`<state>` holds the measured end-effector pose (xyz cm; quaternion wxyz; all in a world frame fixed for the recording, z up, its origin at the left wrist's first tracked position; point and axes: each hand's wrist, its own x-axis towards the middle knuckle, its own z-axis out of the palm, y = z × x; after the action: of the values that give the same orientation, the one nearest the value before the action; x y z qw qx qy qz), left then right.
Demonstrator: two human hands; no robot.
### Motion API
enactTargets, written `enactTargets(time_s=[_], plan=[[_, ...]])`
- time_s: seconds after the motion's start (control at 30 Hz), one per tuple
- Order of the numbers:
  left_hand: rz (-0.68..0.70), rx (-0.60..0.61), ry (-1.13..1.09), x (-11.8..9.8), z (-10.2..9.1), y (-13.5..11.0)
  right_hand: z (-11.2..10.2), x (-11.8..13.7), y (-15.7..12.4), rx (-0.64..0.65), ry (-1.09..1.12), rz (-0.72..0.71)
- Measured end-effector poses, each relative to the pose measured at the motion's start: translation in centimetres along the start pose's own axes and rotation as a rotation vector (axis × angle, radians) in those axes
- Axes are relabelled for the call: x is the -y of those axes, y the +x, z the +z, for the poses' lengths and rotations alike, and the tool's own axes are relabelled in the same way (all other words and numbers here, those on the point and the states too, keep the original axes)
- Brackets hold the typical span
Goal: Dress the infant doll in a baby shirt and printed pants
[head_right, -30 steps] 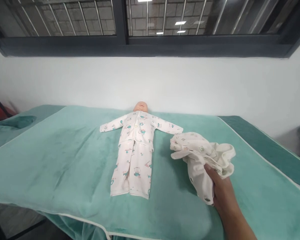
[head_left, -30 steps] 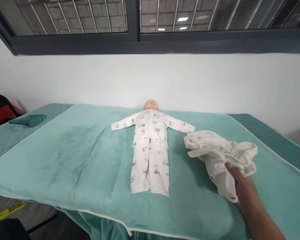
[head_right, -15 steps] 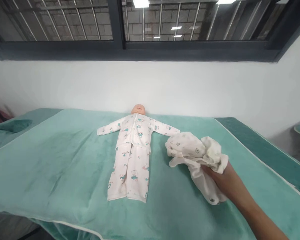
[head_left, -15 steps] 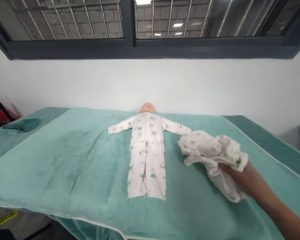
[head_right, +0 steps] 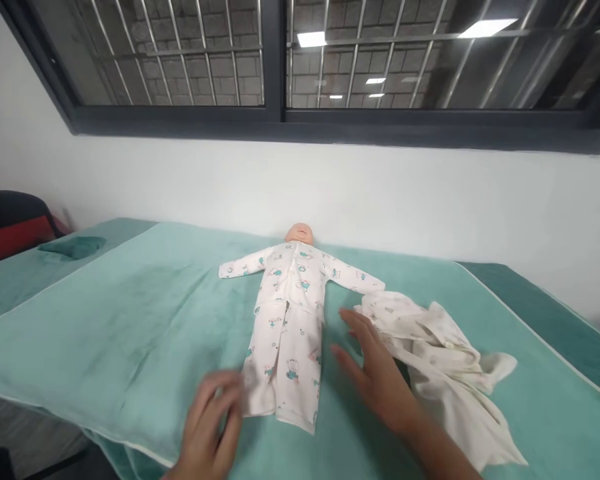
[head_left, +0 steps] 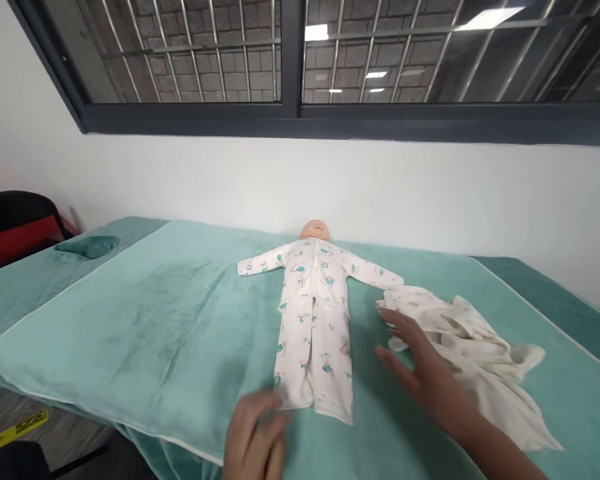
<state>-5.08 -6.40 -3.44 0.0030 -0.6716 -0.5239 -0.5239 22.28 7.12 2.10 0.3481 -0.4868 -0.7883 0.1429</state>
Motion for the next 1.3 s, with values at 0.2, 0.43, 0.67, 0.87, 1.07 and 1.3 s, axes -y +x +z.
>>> enactTargets(time_s=[0.2,0.43,0.67,0.87,1.07,1.3], plan=[[-0.136,-0.055,-0.120,4.2,6.4,16.8,5.8,1.8,10.6,0.031,0.312,0.083],[-0.343,0.208,-0.158,9.3,13.7,27.8,9.7,1.0,22.5,-0.055,0.139,0.218],[-0.329,0.314,-0.012,12.5,16.2,29.3,10.9,-0.3,25.1,0.033,0.078,0.338],[-0.294,0.422,0.061,12.5,15.8,29.7,10.6,-0.7,25.7,0.013,0.117,0.329],[-0.295,0.410,0.062,12.4,15.8,29.6,10.5,-1.4,25.7,-0.081,0.284,0.323],[-0.290,0.373,0.029,12.6,16.0,29.5,10.5,-1.4,25.6,-0.100,0.222,0.323]])
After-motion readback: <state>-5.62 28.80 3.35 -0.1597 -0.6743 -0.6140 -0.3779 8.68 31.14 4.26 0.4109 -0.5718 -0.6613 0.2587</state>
